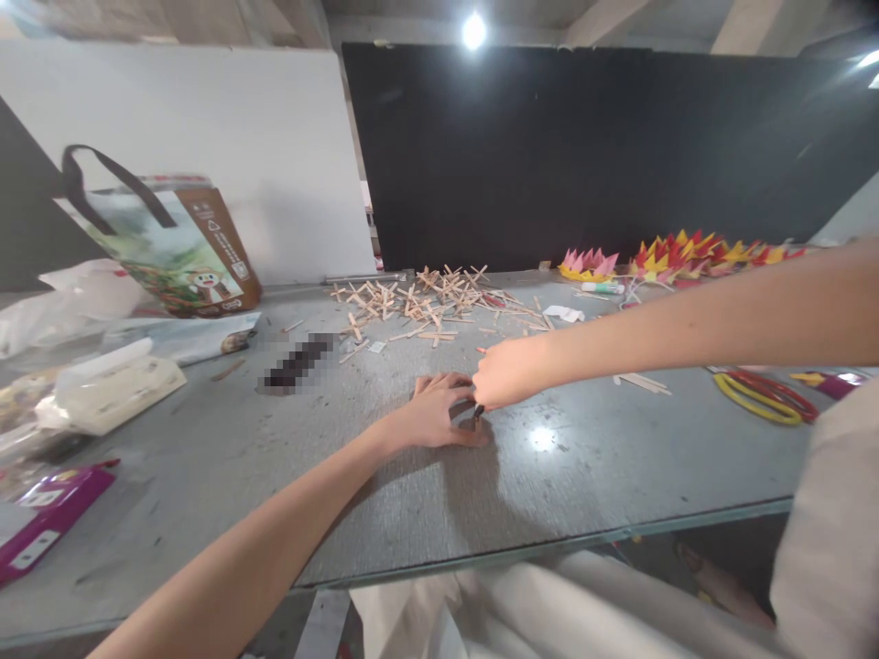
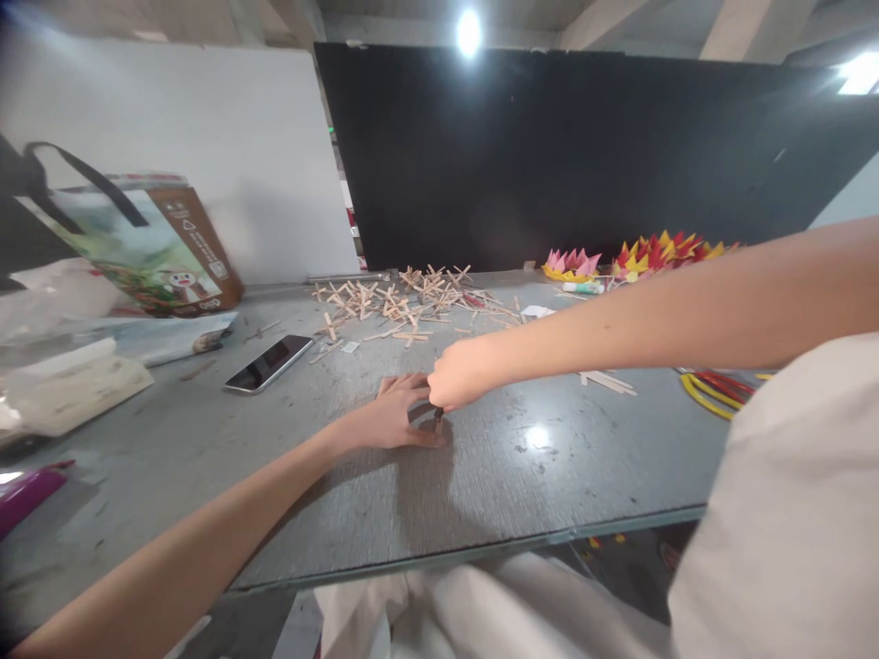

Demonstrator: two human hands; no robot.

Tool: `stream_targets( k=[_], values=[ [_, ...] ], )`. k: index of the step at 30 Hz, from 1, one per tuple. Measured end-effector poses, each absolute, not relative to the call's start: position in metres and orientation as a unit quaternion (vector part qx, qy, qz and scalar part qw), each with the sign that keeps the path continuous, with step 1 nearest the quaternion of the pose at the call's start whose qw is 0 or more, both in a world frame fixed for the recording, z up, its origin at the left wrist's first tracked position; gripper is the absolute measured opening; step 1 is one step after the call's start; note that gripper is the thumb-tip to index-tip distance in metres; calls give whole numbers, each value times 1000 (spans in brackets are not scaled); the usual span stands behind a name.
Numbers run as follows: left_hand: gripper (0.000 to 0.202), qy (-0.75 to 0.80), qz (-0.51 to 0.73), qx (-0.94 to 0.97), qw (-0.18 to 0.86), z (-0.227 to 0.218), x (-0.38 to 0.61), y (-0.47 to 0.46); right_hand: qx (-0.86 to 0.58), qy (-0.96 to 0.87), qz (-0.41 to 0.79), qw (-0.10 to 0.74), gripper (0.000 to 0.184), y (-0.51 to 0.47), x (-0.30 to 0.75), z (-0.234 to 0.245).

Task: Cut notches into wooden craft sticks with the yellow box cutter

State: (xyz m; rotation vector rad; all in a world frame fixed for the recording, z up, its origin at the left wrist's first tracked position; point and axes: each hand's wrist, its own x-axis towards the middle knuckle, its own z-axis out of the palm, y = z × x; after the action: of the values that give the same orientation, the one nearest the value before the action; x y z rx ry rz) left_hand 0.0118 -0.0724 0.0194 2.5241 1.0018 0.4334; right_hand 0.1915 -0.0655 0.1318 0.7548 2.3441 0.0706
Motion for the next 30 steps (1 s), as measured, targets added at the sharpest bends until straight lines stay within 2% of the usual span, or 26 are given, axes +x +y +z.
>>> stream_targets(
  k=[7,10,12,16,19,25,30],
  values=[
    [58,355,162,899,201,20,11,-73,355,848,-40,391,40,-71,184,136],
    [60,359,165,896,204,20,11,-73,359,850,-43,383,43,-69,189,131],
    [58,362,161,895,206,20,11,-74,351,869,-21,349,40,-68,195,127],
    [55,370,150,894,203,21,12,-74,319,905,9,281,20,-67,203,121],
    [55,371,151,894,200,21,12,-74,324,906,5,270,19,-68,201,121],
    [54,359,164,895,210,22,12,-75,382,848,-63,363,41,-67,190,128],
    [62,369,164,890,214,21,12,-75,396,831,-127,370,41,-67,195,137]
  ],
)
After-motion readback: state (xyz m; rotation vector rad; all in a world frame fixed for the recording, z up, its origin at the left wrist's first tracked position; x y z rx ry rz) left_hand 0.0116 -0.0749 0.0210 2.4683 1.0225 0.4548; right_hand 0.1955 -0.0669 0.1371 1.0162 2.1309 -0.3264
